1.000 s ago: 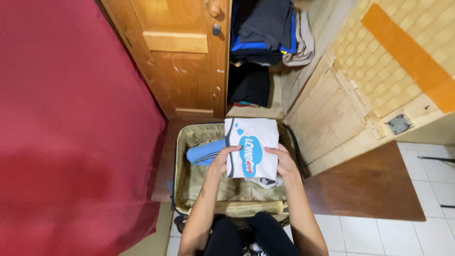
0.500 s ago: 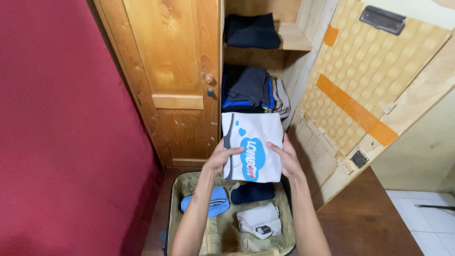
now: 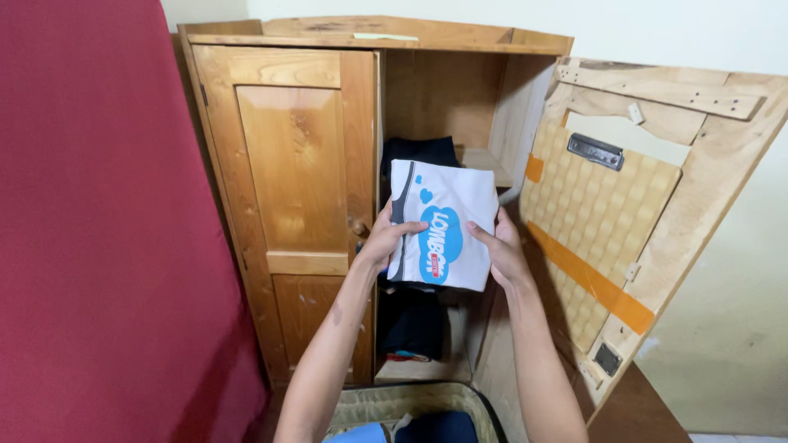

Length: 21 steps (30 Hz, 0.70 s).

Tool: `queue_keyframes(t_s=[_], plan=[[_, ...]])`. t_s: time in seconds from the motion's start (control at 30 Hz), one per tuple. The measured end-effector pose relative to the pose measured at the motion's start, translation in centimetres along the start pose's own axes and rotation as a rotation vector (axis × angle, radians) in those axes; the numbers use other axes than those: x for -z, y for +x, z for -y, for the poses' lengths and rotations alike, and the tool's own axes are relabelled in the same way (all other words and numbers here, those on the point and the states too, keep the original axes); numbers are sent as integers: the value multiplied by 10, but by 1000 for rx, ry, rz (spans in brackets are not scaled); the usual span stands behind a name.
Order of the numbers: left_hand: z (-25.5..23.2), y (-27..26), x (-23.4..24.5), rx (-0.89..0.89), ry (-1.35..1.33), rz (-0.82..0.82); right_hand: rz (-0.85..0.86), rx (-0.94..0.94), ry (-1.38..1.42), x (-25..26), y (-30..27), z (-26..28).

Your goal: The person unpacks a suitcase by removing folded clothes one by one and placing them into an open wooden wardrobe. The person handles shirts, pants, and other garments, stacking them neatly on a shelf before closing the suitcase and the wardrobe.

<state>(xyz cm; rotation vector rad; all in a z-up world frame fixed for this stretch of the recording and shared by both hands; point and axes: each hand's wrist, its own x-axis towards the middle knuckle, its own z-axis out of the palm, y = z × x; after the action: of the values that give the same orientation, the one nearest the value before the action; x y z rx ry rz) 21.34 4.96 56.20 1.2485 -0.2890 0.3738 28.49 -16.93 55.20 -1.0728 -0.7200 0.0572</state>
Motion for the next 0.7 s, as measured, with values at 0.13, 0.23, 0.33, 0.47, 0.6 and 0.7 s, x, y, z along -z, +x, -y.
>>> queue_keyframes(t_s=[0.13,0.23,0.33,0.47,0.6,0.7], plan=[[-15,46,2,-87,40,-4,2,34,9,8,61,7],[-21,85,3,-176,156,-20,18,63,-25,12,107,10],[-28,123,4,-234,297,-53,-14,18,-121,14,152,15],[-37,170,12,-234,372,-76,-13,-51,-125,23,201,10],[-38,215,21,-213,599,-223,26,-119,-26,46,252,-11],[-37,249,33,-262,943,-349,49,-158,57,59,294,-35]])
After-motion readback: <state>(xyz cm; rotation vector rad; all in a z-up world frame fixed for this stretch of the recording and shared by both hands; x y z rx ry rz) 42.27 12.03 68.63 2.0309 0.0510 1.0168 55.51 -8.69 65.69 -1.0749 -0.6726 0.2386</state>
